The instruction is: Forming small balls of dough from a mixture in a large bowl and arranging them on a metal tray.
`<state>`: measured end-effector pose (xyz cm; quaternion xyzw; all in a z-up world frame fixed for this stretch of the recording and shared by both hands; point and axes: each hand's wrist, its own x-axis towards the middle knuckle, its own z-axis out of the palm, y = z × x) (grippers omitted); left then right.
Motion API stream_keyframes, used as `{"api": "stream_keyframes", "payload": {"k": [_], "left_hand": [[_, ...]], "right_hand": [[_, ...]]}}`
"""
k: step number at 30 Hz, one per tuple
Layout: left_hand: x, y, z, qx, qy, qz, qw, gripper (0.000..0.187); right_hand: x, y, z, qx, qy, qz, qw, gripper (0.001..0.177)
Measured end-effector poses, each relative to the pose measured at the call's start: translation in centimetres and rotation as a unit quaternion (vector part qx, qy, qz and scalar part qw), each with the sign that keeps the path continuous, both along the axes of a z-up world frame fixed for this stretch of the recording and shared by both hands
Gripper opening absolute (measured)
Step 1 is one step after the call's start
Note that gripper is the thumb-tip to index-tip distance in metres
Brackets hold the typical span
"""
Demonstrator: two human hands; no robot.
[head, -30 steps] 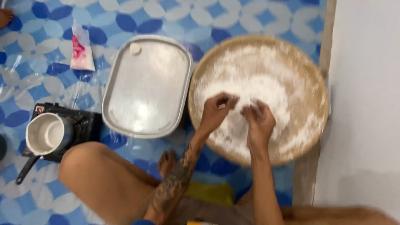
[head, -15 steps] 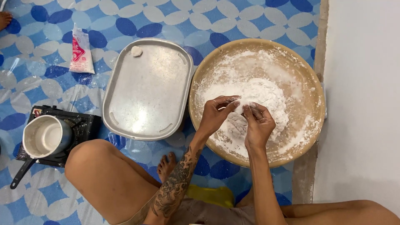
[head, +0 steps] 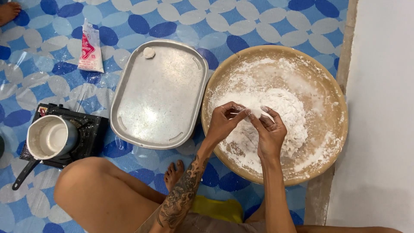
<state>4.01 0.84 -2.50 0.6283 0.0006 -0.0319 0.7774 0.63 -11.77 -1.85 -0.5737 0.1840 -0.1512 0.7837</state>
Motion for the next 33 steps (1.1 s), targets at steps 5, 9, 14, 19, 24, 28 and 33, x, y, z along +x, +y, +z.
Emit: {"api": "stream_keyframes", "payload": {"k": [5, 9, 14, 19, 24, 28, 33], "left_hand": [[1.1, 0.6, 0.8, -0.008, 0.007, -0.030, 0.999, 0.032], [1.4, 1.0, 2.3, -0.019, -0.015, -0.017, 1.000, 0.017], [2.4, 1.7, 0.9, -0.021, 0.005, 0.005, 1.000, 0.019], [4.1, 3.4, 0.2, -0.002, 0.003, 0.026, 1.000, 0.019], [7.3, 6.2, -0.2, 0.038, -0.030, 0.066, 0.997, 0.024], [11.5, 10.8, -2.4, 0.095, -0.062, 0.106, 0.988, 0.021], [15.8, 19.7, -5.0, 0.117, -0.041, 0.121, 0.985, 0.025]], "right_hand": [[0.9, -0.9, -3.1, 0.017, -0.001, -0.017, 1.000, 0.034], [1.1, -0.4, -2.9, 0.020, 0.002, 0.011, 1.000, 0.028], [1.9, 0.0, -2.7, 0.008, 0.007, 0.033, 0.999, 0.028], [4.1, 1.4, -3.2, -0.017, 0.012, 0.040, 0.999, 0.027], [8.7, 4.4, -2.8, -0.021, -0.005, 0.072, 0.997, 0.034], [14.9, 9.1, -5.4, 0.006, -0.023, 0.098, 0.995, 0.037], [20.9, 16.6, -8.4, -0.018, -0.001, 0.179, 0.984, 0.044]]}}
